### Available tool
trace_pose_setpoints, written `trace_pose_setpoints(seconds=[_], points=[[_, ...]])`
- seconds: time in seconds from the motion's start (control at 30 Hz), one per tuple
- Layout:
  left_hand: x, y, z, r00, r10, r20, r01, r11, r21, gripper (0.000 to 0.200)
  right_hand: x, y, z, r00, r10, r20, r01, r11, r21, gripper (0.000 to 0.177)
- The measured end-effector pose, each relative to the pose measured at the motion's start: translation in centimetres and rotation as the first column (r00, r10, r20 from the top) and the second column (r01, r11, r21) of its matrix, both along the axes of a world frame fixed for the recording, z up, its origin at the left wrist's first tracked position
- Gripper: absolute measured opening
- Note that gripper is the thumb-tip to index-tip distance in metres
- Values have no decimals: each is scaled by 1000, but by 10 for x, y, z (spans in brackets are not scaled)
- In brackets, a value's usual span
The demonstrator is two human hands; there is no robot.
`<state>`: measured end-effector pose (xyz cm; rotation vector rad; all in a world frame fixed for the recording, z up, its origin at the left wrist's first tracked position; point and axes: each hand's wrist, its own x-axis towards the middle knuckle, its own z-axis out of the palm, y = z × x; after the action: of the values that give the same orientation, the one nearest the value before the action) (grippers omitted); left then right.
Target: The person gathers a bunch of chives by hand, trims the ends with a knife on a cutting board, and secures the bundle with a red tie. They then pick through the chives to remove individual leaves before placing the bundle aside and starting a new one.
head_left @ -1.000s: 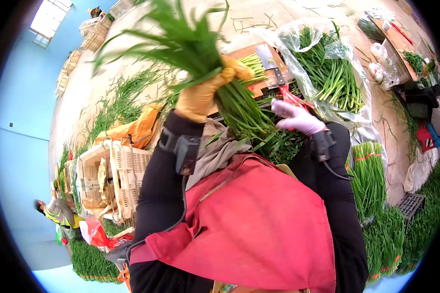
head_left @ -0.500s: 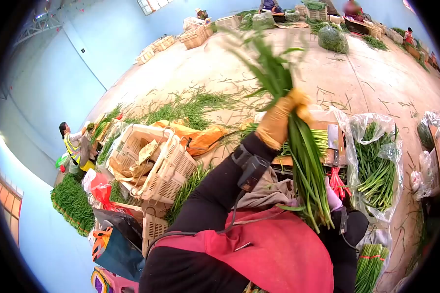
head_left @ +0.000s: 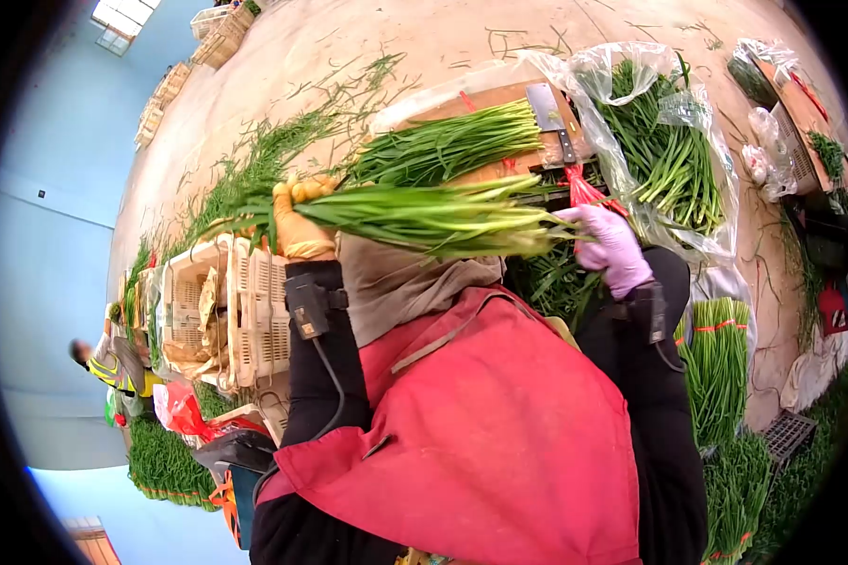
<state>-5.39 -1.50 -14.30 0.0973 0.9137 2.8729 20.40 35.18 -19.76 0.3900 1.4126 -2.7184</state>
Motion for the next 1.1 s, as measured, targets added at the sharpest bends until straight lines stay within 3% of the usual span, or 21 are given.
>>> trace_pose_setpoints(seconds=[0.03, 0.07, 0.17, 0.2, 0.27, 0.3, 0.37, 0.43, 0.47, 0.5, 0.53, 0.57, 0.6, 0.67, 0.7, 0.83, 0.87, 0.93, 1.0, 1.07, 1.1], points=[[-2, -15, -4, 993, 63, 95, -63, 998, -8, 23, 5, 12, -1, 996, -89, 18, 88, 995, 43, 35], [0, -24, -5, 973, 129, 191, -126, 992, -26, 22, 8, 24, 0, 988, -143, 61, 144, 989, -24, 34], [10, -41, -26, 951, 214, 223, -195, 975, -104, 20, 11, 49, -25, 995, -15, -95, 14, 1000, -7, 35], [17, -40, -27, 924, 283, 258, -253, 957, -141, 20, 8, 35, -7, 999, -23, 32, 16, 978, 208, 37], [19, -52, -39, 938, 270, 218, -246, 961, -129, 19, -2, 9, -5, 986, 61, 154, -119, 907, 403, 35], [23, -55, -39, 945, 241, 223, -224, 970, -100, 19, -10, -4, -10, 978, 99, 185, -181, 844, 505, 34], [26, -64, -42, 958, 160, 239, -157, 987, -33, 18, -30, -23, -38, 973, 232, 5, -160, 652, 741, 46], [34, -65, -39, 962, 133, 239, -132, 991, -20, 18, -59, -48, -59, 902, 396, -173, 6, 389, 921, 63], [36, -64, -37, 964, 115, 239, -115, 993, -14, 19, -74, -60, -78, 909, 410, -71, 50, 61, 997, 73], [38, -66, -38, 961, 119, 248, -118, 993, -19, 21, -75, -84, -47, 940, 331, 86, -100, 25, 995, 76], [38, -72, -41, 978, 41, 207, -49, 998, 34, 24, -77, -106, -41, 986, 164, 33, -35, 8, 999, 67], [42, -69, -37, 981, 17, 192, -24, 999, 35, 25, -97, -109, -77, 980, 199, -15, -75, 435, 897, 62], [47, -66, -32, 984, -5, 177, -1, 999, 36, 26, -117, -113, -112, 975, 210, -76, -119, 775, 620, 57], [48, -70, -33, 989, -65, 131, 62, 998, 27, 29, -111, -130, -91, 989, 21, -145, 40, 913, 407, 44], [51, -71, -31, 990, -105, 95, 103, 994, 33, 27, -109, -131, -76, 996, -7, -85, 45, 894, 446, 32], [53, -73, -28, 984, -177, 23, 175, 982, 65, 21, -114, -124, -107, 990, -110, -92, 135, 931, 339, 26], [54, -74, -29, 986, -163, 24, 162, 985, 58, 21, -113, -116, -116, 978, -184, -102, 209, 811, 546, 18], [57, -76, -30, 990, -136, 24, 135, 990, 47, 21, -104, -84, -124, 974, -220, 59, 145, 799, 583, 9], [61, -75, -28, 991, -135, -6, 135, 991, 14, 22, -98, -38, -142, 940, -338, 44, 249, 770, 588, 13], [62, -79, -32, 991, -126, -38, 125, 992, -14, 23, -85, -1, -148, 932, -361, 28, 242, 678, 694, 17], [62, -82, -33, 992, -117, -53, 116, 993, -35, 24, -75, 11, -139, 944, -256, 210, 37, 712, 701, 17]])
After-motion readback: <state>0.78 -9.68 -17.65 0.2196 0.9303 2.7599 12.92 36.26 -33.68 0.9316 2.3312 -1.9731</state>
